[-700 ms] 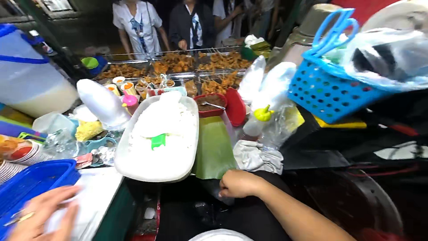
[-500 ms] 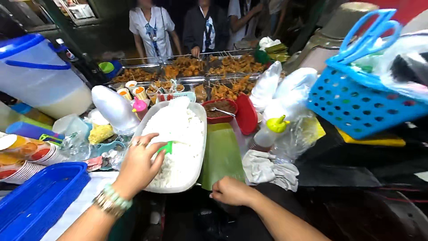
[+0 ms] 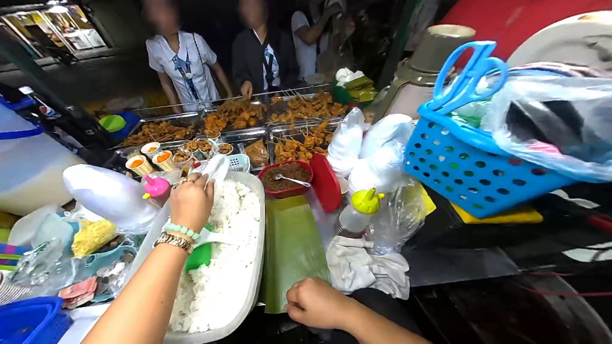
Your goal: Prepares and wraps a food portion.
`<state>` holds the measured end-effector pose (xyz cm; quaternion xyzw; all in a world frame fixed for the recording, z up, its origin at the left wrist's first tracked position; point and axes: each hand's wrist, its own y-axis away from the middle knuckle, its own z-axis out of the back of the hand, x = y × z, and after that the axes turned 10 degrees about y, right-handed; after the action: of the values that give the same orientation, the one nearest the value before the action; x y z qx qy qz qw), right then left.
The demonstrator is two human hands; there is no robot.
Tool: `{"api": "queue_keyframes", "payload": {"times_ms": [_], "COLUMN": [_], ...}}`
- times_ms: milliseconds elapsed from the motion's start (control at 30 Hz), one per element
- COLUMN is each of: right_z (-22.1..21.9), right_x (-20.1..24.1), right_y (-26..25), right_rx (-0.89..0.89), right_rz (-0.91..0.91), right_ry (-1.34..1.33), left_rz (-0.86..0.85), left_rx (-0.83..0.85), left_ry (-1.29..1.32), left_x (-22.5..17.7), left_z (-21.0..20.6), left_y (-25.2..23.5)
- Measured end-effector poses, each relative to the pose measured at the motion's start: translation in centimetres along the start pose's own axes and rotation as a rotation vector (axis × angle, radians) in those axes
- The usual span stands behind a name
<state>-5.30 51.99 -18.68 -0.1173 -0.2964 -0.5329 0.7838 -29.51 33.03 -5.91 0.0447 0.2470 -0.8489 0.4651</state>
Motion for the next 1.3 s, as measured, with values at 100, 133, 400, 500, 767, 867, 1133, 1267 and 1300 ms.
{"api": "queue_keyframes", "payload": {"times_ms": [100, 133, 400, 500, 767, 867, 1133, 1267, 1300], "right_z": [0.1, 0.6, 7.2, 8.5, 11.4, 10.1, 12.0, 9.4, 8.1], "right_x": [-0.4, -0.3, 5.5, 7.7, 10.5, 10.1, 11.5, 15.1, 15.8], "right_y": [0.8, 0.5, -5.7, -8.3, -13.8, -16.1, -12.8, -11.8, -12.4], "right_rx": [-0.562, -0.767, -1.012, -0.962, -0.325, -0.13, -0.198, -0.25, -0.255], "right_rz": [-0.001, -0.014, 0.227, 0.296, -0.069, -0.181, -0.068, 0.006, 0.0], "right_ry": [-0.058, -0.075, 0.212, 0.159, 0.359, 0.439, 0.397, 0.598, 0.663], "left_rz": [-0.303, -0.373, -0.707, -0.466, 0.085, 0.284, 0.35, 0.35, 0.342], "left_rx": [-0.202, -0.213, -0.22, -0.316, -0.463, -0.414, -0.354, -0.403, -0.392], "left_ry": [-0.028, -0.015, 0.23, 0.225, 0.249, 0.496, 0.462, 0.6, 0.625], "left_x": [0.7, 0.5, -4.7, -2.1, 5.9, 7.5, 8.9, 9.2, 9.1], "left_z": [1.1, 1.3, 2.9, 6.2, 12.3, 11.6, 11.1, 8.9, 7.9], "left_y": [3.1, 4.6, 15.5, 15.4, 17.4, 18.0, 16.8, 16.2, 16.2]}}
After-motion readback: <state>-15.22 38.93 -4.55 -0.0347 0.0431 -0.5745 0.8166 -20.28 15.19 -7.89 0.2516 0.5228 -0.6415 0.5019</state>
